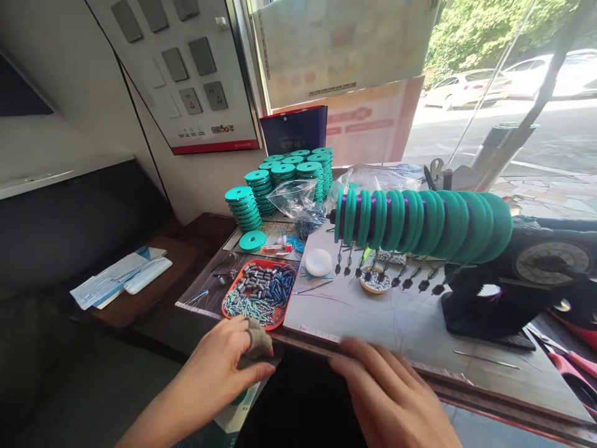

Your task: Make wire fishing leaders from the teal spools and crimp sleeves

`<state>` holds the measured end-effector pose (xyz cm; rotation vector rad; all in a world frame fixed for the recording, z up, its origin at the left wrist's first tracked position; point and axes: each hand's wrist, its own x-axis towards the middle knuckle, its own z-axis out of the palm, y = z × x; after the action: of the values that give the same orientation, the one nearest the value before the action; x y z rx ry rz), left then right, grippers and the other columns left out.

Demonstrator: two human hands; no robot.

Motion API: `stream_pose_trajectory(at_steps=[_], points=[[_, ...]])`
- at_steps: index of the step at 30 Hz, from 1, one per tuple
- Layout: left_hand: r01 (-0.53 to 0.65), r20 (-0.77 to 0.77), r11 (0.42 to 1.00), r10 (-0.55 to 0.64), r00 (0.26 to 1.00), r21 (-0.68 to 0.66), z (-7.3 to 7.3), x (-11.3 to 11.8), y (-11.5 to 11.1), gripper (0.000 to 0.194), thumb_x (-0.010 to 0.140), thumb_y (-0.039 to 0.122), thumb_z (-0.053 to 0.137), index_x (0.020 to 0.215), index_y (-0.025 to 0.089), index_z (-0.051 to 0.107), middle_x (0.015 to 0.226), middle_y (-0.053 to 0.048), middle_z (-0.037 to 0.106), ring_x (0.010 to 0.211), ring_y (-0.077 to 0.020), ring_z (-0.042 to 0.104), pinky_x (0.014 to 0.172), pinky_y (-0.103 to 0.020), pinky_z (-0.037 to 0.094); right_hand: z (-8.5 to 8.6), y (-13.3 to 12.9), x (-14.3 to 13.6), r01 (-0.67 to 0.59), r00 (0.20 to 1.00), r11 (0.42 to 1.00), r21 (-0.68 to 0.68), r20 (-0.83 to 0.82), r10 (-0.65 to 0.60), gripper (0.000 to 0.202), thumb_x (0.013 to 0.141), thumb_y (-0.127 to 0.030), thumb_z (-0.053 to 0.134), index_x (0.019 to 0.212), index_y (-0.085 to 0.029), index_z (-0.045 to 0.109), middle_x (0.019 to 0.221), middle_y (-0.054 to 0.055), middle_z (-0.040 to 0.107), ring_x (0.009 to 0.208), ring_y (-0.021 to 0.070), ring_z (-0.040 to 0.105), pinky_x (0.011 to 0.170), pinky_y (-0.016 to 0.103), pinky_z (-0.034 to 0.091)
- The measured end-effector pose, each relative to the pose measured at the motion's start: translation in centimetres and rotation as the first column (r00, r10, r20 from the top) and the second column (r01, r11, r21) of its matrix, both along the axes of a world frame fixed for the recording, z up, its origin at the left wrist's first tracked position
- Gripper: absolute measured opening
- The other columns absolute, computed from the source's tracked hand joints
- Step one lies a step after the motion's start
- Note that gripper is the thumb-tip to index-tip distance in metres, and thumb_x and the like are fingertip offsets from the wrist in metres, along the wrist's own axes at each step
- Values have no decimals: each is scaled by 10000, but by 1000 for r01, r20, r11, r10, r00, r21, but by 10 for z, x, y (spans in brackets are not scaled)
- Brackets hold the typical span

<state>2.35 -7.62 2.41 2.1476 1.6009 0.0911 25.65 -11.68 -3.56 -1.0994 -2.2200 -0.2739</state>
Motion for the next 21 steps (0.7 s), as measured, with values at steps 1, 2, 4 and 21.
stream_pose_trajectory(at_steps=[1, 2, 4, 21], points=[[-5, -30, 1000, 5, 1000, 24, 0, 2, -3, 182, 753, 390, 596, 743, 209, 612, 842, 8, 582, 870, -186, 505, 771, -316, 349, 4, 13, -5, 65, 991, 998, 27, 114, -68, 384, 831, -111, 283, 1086, -197, 556, 1200, 30, 463, 842, 65, 552, 691, 153, 470], [-15, -37, 998, 17, 999, 59, 1, 5, -4, 196, 779, 399, 561, 779, 209, 610, 865, -2, 581, 878, -193, 502, 774, -327, 349, 8, 27, -12, 113, 968, 993, 36, 221, -119, 478, 783, -54, 263, 1147, -209, 531, 1264, 32, 410, 733, 51, 553, 606, 159, 460], [-37, -19, 991, 40, 999, 127, 3, 8, -1, 209, 824, 390, 495, 856, 218, 610, 908, -14, 584, 900, -198, 502, 789, -334, 351, 19, 52, -27, 236, 869, 968, -86, 465, -170, 628, 708, -18, 282, 1280, -239, 418, 1345, 52, 297, 725, 86, 567, 556, 194, 452], [-227, 269, 972, 203, 941, 63, -5, -10, -11, 249, 842, 377, 456, 954, 222, 616, 989, -22, 608, 963, -176, 526, 859, -298, 376, -12, 21, 17, 207, 879, 977, -44, 447, -166, 279, 659, -21, 421, 860, -194, 508, 674, -16, 518, 525, 109, 473, 526, 237, 146]])
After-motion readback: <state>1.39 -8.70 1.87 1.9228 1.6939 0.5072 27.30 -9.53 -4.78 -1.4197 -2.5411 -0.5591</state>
